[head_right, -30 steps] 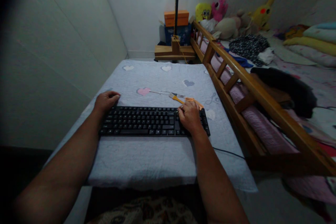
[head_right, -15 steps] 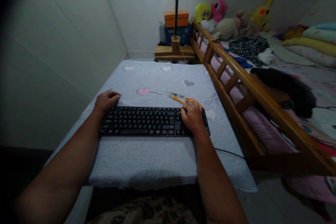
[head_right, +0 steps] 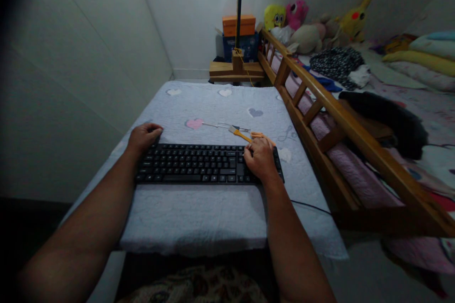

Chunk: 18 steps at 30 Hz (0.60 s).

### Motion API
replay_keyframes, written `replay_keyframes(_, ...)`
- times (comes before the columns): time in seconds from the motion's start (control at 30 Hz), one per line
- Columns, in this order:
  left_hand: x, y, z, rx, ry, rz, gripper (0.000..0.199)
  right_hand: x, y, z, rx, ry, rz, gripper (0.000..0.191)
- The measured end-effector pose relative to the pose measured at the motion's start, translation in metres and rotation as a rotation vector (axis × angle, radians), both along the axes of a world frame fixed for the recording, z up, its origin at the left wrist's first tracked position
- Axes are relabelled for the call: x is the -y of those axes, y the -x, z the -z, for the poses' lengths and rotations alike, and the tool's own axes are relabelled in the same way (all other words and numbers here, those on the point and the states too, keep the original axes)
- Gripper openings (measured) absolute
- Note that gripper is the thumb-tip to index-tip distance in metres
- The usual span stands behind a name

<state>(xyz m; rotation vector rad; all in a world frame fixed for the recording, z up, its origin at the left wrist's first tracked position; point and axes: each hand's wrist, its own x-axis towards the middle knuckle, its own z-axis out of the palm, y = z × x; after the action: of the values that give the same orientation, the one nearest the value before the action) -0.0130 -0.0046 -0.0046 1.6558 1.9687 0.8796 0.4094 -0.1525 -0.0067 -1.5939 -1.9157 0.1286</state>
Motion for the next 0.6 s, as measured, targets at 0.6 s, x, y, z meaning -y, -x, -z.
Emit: replay_keyframes(0.6,-0.0034,0.0033,0.0058,0.01,-0.007,0.0,0.018,0.0033,0.0029,-0.0045,-0.016,0.004,-0.032,0.022)
